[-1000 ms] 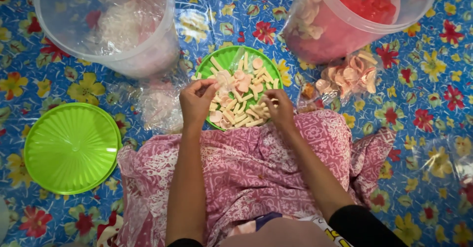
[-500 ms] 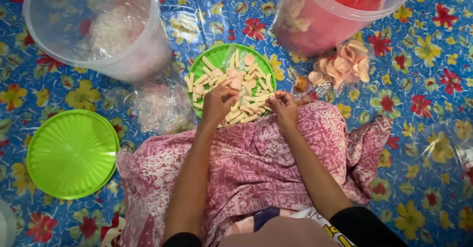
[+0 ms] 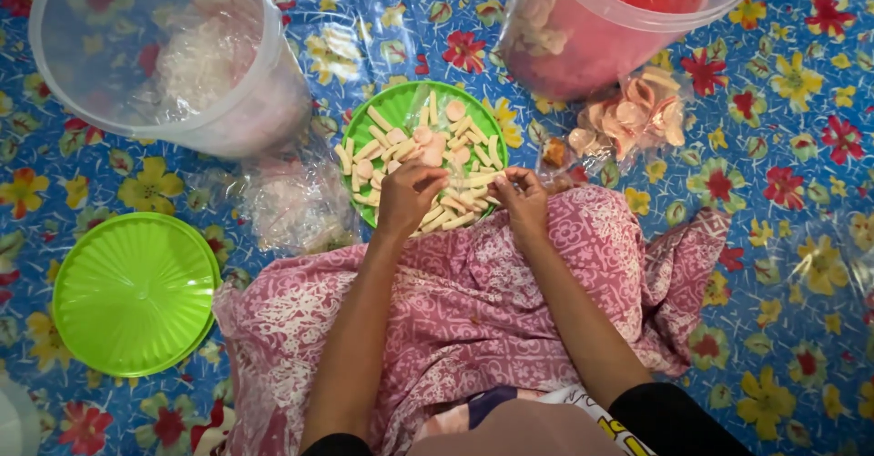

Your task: Picking up small food pieces from a plate and placing them into a plastic bag

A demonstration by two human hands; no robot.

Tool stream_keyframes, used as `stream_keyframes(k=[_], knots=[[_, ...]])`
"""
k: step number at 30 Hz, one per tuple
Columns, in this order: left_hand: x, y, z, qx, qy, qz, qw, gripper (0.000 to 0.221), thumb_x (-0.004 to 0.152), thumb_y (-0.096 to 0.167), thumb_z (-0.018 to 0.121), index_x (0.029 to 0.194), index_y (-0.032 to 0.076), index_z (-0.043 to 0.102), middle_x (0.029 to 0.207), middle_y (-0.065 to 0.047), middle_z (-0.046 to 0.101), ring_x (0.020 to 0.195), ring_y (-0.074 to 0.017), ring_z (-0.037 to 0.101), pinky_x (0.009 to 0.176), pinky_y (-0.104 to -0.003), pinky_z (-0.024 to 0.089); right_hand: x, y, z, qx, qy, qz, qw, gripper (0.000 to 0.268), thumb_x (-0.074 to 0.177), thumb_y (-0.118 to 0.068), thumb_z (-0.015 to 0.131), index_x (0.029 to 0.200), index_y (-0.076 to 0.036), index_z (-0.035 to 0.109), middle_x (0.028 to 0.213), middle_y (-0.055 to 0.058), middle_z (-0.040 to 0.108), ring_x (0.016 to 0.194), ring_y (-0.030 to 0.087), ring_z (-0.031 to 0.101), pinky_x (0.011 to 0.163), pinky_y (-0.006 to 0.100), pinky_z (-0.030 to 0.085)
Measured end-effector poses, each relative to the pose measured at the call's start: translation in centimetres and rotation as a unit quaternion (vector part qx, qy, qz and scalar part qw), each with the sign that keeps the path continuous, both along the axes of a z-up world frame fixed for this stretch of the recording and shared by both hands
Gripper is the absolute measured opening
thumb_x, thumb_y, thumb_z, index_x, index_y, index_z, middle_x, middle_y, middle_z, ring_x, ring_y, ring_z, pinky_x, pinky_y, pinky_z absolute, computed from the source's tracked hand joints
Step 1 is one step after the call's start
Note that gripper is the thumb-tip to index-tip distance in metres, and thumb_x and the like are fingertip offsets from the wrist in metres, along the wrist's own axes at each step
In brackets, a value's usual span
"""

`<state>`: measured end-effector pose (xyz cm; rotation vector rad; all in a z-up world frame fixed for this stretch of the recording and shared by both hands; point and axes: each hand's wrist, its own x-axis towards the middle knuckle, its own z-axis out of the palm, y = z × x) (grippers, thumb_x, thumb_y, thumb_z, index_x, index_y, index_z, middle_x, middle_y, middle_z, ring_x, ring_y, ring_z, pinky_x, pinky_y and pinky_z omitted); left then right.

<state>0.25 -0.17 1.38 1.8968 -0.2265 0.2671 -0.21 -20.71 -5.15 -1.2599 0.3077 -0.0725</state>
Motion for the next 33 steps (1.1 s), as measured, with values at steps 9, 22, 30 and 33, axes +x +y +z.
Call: stream_keyframes(k=[9, 22, 30, 33], knots=[[0.2, -0.4, -0.9, 0.025, 0.013, -0.034, 0.999, 0.02, 0.07, 0.008, 0.077, 0.088, 0.014, 0.072, 0.073, -0.007, 0.063, 0.067, -0.0244, 0.065, 0.057, -0.03, 0.055, -0.3, 0.8, 2.1, 0.013, 0.032, 0.033, 0.999, 0.024, 0.083, -0.006, 0.067, 0.101, 0.001, 0.054, 0.09, 0.008, 0.05, 0.076, 0.02, 0.066, 0.073, 0.031, 0.059], [0.3, -1.2, -2.1, 0.054, 0.021, -0.045, 0.997, 0.024, 0.068, 0.015, 0.078, 0.091, 0.017, 0.071, 0.076, -0.004, 0.062, 0.074, -0.0272, 0.065, 0.064, -0.035, 0.054, -0.1, 1.1, 0.5, 0.039, 0.07, 0.096, 0.992, 0.023, 0.082, -0.007, 0.067, 0.1, 0.0, 0.055, 0.085, 0.01, 0.056, 0.077, 0.024, 0.068, 0.071, 0.031, 0.058], [0.5, -1.3, -4.1, 0.049, 0.027, -0.059, 0.997, 0.027, 0.066, 0.012, 0.078, 0.091, 0.016, 0.071, 0.076, -0.006, 0.063, 0.076, -0.029, 0.064, 0.066, -0.035, 0.053, -0.5, 1.9, 2.0, -0.036, 0.081, 0.137, 0.987, 0.022, 0.076, -0.015, 0.076, 0.093, -0.005, 0.066, 0.078, 0.01, 0.066, 0.069, 0.016, 0.066, 0.063, 0.026, 0.055], [0.3, -1.3, -3.5, 0.045, 0.034, -0.067, 0.996, 0.029, 0.066, 0.011, 0.077, 0.094, 0.015, 0.07, 0.077, -0.008, 0.063, 0.078, -0.0308, 0.064, 0.071, -0.038, 0.052, 0.0, 1.1, -1.7, -0.032, 0.067, 0.141, 0.987, 0.024, 0.076, -0.012, 0.076, 0.095, -0.003, 0.065, 0.074, 0.009, 0.065, 0.063, 0.014, 0.065, 0.057, 0.023, 0.053]])
